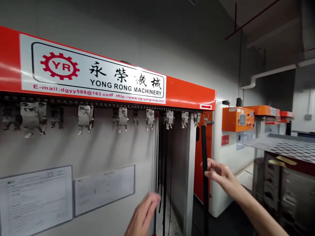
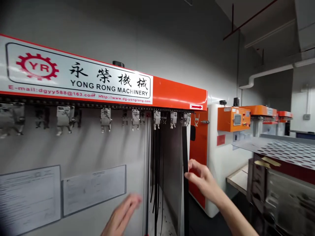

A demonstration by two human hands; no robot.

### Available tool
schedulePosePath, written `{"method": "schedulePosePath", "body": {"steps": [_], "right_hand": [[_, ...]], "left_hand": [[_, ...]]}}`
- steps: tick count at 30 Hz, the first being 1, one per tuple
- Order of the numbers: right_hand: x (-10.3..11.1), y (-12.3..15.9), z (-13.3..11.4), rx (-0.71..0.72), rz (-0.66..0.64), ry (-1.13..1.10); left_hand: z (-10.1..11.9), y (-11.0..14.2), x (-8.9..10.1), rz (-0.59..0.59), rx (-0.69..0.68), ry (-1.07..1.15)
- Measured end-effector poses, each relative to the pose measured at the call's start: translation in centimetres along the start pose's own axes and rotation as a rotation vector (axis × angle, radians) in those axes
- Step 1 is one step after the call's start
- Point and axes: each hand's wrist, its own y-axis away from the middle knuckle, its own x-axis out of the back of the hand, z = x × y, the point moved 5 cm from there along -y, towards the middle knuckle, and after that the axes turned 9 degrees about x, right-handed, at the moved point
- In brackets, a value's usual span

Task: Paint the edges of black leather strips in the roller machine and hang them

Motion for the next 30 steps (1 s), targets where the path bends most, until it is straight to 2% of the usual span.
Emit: {"method": "schedulePosePath", "body": {"steps": [2, 6, 9, 11, 14, 19, 23, 26, 30], "right_hand": [[-1.2, -0.5, 1.8, -0.011, -0.065, -0.049], [-3.5, -2.4, 5.5, -0.025, -0.137, -0.074], [-5.1, -4.3, 7.8, -0.034, -0.179, -0.094], [-6.2, -5.5, 8.7, -0.025, -0.225, -0.134], [-7.8, -7.1, 9.2, 0.008, -0.279, -0.215], [-10.2, -9.1, 11.4, 0.042, -0.307, -0.267], [-11.8, -10.3, 13.1, 0.064, -0.374, -0.249], [-11.8, -11.0, 12.4, 0.082, -0.334, -0.288], [-11.7, -11.7, 11.0, 0.077, -0.34, -0.348]], "left_hand": [[3.7, -5.2, 2.7, 0.103, -0.022, 0.042], [10.5, -15.6, 6.4, 0.183, -0.046, 0.151], [13.3, -21.8, 7.8, 0.243, -0.011, 0.167], [14.4, -24.5, 8.3, 0.254, 0.019, 0.184], [15.3, -26.3, 8.7, 0.251, 0.066, 0.217], [16.1, -26.3, 8.6, 0.139, 0.123, 0.306], [15.6, -27.1, 9.0, 0.214, 0.171, 0.348], [15.2, -27.7, 9.2, 0.257, 0.18, 0.37], [15.5, -27.6, 9.0, 0.221, 0.134, 0.346]]}}
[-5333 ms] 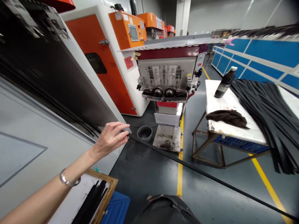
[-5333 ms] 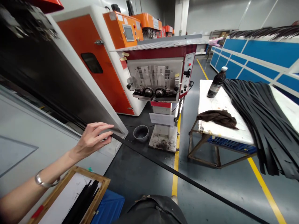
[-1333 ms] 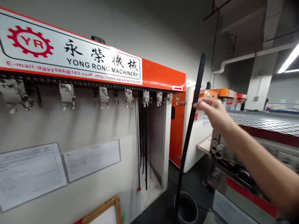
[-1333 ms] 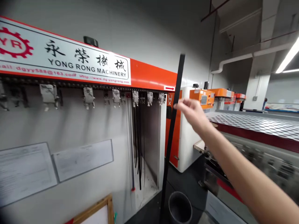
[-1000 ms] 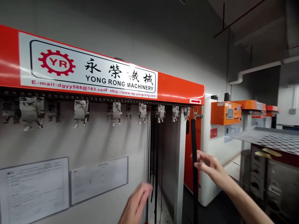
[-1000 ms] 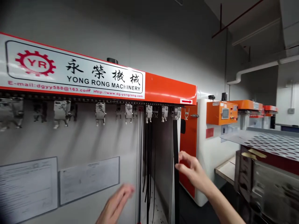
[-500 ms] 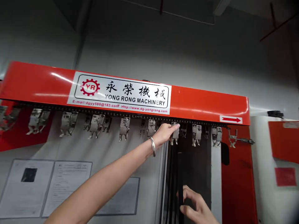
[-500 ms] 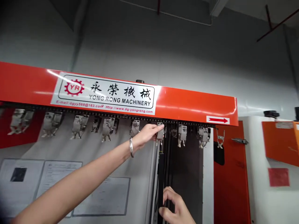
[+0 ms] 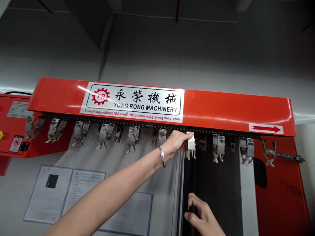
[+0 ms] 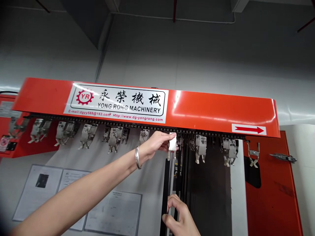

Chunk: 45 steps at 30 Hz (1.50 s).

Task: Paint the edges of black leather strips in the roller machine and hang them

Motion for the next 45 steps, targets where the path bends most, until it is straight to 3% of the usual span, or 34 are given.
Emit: {"method": "schedulePosePath", "body": {"steps": [14, 25, 32, 37, 42, 45], "right_hand": [[0.9, -1.4, 2.0, 0.061, -0.052, 0.03], [0.8, -1.6, 1.3, 0.088, -0.085, 0.048], [1.2, -1.3, 1.0, 0.111, -0.051, 0.044], [1.5, -1.1, 0.3, 0.123, -0.012, 0.079], [2.1, -0.1, 0.3, 0.096, -0.009, 0.048], [2.7, 2.0, 1.7, 0.009, 0.068, -0.06]], "left_hand": [[0.0, 0.8, -0.5, -0.002, 0.002, 0.013], [-0.1, 1.6, -0.9, -0.041, -0.026, 0.001], [-3.3, 4.0, -0.2, 0.035, 0.001, -0.025], [-4.8, 3.8, -0.1, 0.113, -0.069, -0.147], [-5.2, 2.9, -0.8, 0.112, -0.119, -0.138], [-6.3, 4.3, -0.9, 0.062, -0.063, -0.011]]}}
